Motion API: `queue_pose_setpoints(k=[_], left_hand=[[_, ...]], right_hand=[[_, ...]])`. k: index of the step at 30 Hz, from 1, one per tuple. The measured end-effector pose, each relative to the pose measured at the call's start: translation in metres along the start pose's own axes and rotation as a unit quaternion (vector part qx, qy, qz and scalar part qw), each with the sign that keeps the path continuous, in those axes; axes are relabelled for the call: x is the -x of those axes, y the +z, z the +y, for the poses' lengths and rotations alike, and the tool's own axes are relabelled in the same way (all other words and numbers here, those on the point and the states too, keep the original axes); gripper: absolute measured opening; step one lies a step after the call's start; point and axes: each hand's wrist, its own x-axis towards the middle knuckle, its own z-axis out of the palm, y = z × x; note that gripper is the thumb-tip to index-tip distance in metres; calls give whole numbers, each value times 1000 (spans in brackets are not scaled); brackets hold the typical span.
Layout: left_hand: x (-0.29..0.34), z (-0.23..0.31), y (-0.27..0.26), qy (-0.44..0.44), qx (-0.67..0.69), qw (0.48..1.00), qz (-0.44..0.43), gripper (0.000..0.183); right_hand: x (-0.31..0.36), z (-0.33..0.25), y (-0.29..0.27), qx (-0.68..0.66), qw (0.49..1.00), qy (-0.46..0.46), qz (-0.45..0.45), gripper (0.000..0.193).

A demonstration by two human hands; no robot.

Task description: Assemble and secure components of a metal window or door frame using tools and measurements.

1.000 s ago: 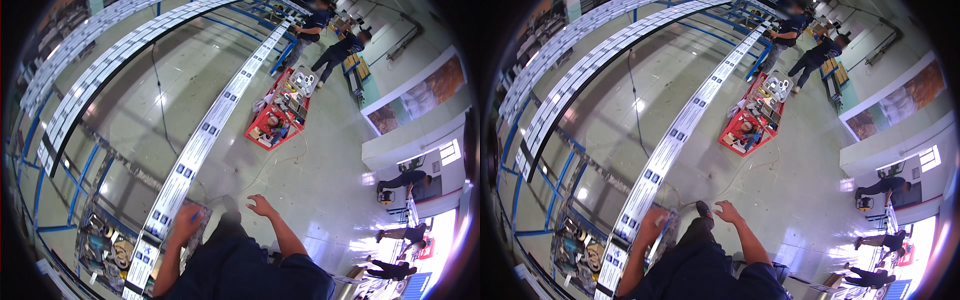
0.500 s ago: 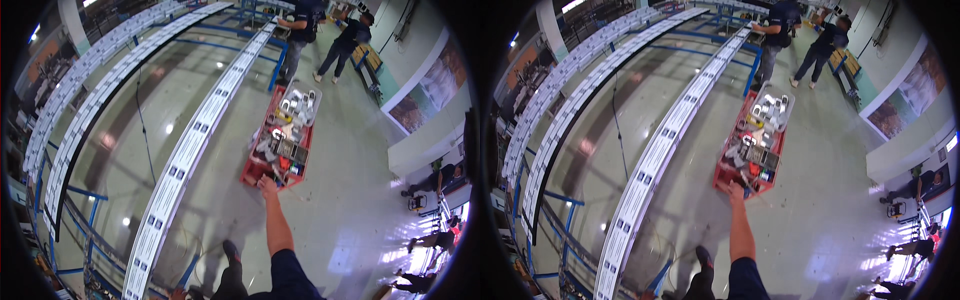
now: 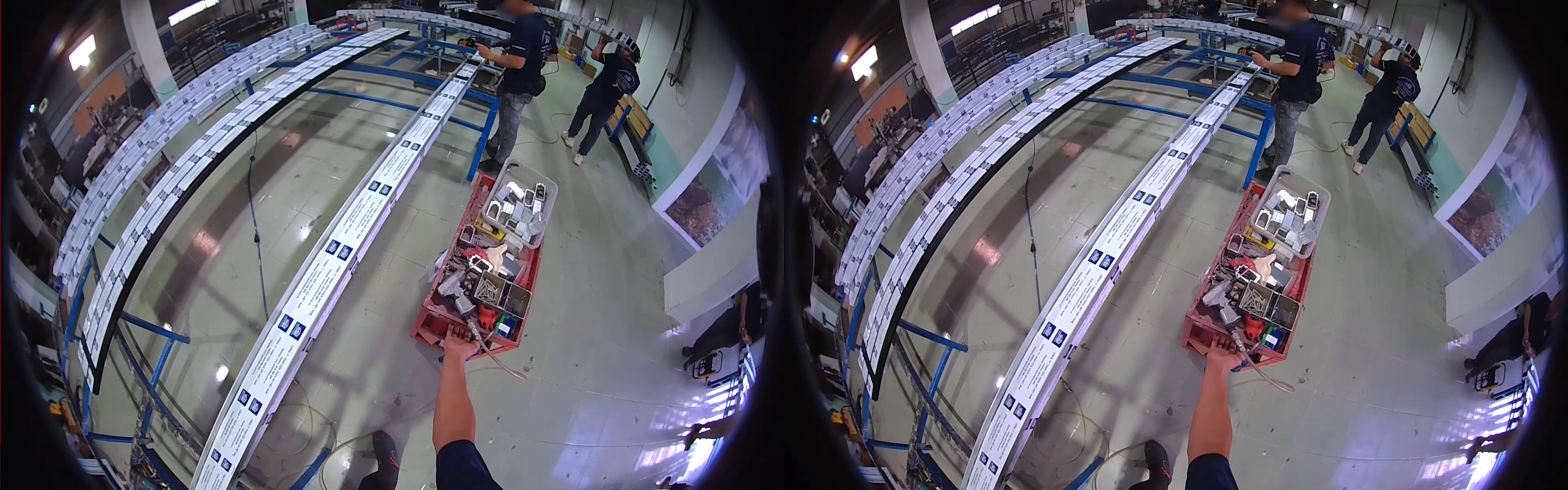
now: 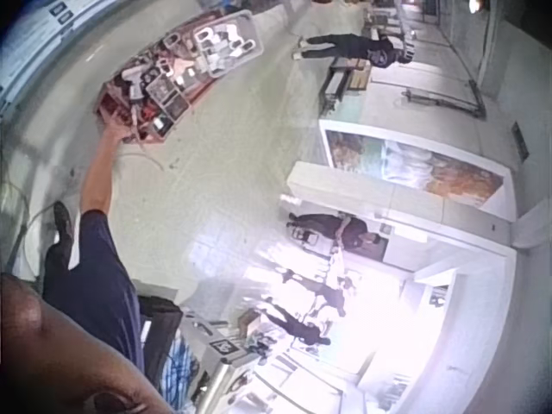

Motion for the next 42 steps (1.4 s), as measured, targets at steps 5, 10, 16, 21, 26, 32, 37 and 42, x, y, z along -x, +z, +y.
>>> queue_pose_setpoints(k=[5, 10, 16, 21, 26, 32, 37, 42], left_hand=[[2, 16, -4, -4, 126, 991, 39, 41], [7, 31, -9, -14, 274, 959, 75, 39], [9, 57, -26, -22, 440, 892, 104, 37], [13, 86, -49, -50, 531, 838, 115, 37], [15, 130, -101, -41, 40, 998, -7, 36], [-13, 162, -123, -46, 51, 998, -12, 40], [-25, 171, -119, -53, 18, 998, 8, 41], [-20, 165, -117, -53, -13, 998, 9, 49]], right_hand=[[13, -8, 2, 21, 999, 23, 8, 52], [33, -5, -8, 36, 998, 36, 24, 47], [64, -23, -58, 43, 998, 52, -13, 45], [112, -45, -90, 71, 997, 31, -2, 44], [173, -64, -97, 73, 994, 43, 74, 38], [218, -107, -109, 64, 987, 150, -3, 32], [268, -143, -117, 360, 799, 464, -129, 51], [275, -118, 119, 739, 437, 307, -411, 38]])
